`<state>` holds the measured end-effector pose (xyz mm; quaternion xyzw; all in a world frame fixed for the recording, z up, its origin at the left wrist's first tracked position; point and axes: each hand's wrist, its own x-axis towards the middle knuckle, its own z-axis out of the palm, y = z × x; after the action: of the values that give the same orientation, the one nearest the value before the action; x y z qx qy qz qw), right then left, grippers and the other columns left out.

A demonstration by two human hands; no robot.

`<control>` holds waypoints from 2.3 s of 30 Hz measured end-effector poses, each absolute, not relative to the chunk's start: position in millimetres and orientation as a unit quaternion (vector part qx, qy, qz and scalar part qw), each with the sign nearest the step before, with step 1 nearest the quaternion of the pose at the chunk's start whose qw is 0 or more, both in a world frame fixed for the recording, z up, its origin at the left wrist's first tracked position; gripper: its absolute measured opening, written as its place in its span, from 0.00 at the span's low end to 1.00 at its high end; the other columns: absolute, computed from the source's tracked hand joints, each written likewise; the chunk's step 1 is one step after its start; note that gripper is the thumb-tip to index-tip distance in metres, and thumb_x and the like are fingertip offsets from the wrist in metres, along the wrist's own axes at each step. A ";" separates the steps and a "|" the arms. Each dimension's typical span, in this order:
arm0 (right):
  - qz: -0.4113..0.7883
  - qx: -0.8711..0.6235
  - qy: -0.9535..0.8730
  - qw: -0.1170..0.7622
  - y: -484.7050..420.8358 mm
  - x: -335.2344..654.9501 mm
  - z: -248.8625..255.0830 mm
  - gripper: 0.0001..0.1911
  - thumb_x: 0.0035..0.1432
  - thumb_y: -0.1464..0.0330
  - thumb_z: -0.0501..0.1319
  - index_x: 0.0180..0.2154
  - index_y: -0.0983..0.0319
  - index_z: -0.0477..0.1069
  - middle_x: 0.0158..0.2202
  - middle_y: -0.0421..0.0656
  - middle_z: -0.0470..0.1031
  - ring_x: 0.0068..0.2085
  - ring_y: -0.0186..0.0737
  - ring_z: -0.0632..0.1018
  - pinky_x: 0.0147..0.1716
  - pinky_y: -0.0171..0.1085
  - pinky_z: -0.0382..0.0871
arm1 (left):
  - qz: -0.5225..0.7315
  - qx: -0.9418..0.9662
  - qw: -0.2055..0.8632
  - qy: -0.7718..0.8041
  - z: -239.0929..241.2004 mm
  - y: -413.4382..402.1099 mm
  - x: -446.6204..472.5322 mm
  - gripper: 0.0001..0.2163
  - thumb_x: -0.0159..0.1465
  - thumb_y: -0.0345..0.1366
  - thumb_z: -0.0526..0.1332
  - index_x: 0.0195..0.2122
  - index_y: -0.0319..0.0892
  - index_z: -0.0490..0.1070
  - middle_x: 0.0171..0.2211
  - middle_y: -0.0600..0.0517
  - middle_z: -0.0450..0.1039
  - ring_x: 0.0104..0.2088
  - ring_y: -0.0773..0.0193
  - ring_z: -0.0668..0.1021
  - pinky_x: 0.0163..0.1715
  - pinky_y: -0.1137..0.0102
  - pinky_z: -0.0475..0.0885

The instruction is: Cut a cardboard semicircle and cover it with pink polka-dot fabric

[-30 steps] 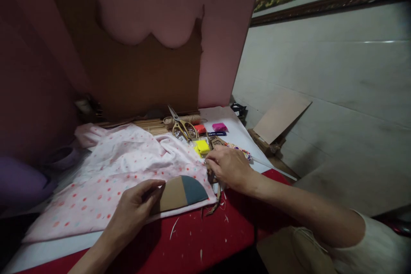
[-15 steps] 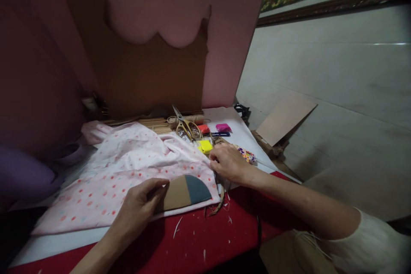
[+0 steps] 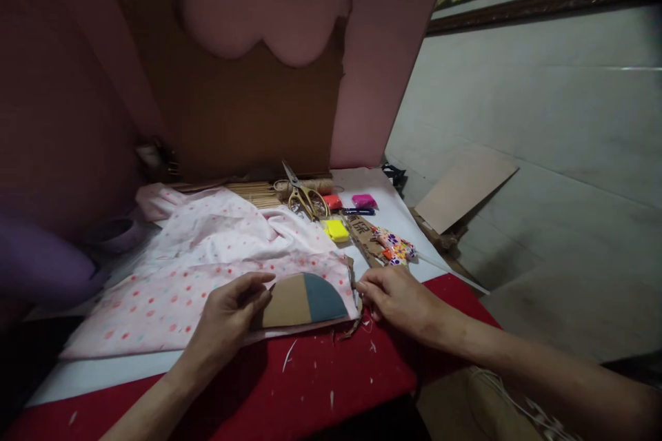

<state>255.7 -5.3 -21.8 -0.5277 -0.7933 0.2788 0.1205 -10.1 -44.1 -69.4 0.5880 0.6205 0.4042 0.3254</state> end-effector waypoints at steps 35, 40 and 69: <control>0.569 -0.540 -0.566 0.254 -3.8 233.8 -47.3 0.10 0.45 0.65 0.61 0.21 0.61 0.61 0.13 0.31 0.63 0.13 0.26 0.63 0.12 0.27 0.58 | 0.356 0.729 0.144 0.567 -76.7 -38.3 -6.6 0.11 0.64 0.34 0.50 0.36 0.41 0.72 0.33 0.48 0.70 0.33 0.63 0.74 0.32 0.69 0.69; 0.598 -0.542 -0.530 0.261 -0.5 235.0 -46.5 0.07 0.44 0.68 0.60 0.23 0.62 0.62 0.16 0.32 0.65 0.18 0.27 0.67 0.18 0.28 0.65 | 0.355 0.737 0.152 0.556 -73.8 -41.3 -6.7 0.11 0.65 0.35 0.49 0.40 0.43 0.71 0.37 0.48 0.69 0.36 0.63 0.74 0.36 0.69 0.70; 0.665 -0.502 -0.512 0.207 -3.4 225.8 -42.7 0.11 0.45 0.66 0.65 0.27 0.65 0.67 0.20 0.37 0.68 0.18 0.27 0.69 0.13 0.26 0.65 | 0.281 0.772 0.162 0.547 -69.6 -45.0 -8.1 0.14 0.61 0.37 0.57 0.48 0.43 0.68 0.43 0.48 0.69 0.43 0.59 0.73 0.41 0.65 0.69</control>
<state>225.8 -3.4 -42.7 -0.5025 -0.5119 0.6653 0.2071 -8.1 -45.0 -69.6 0.7720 0.5467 0.2811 0.1619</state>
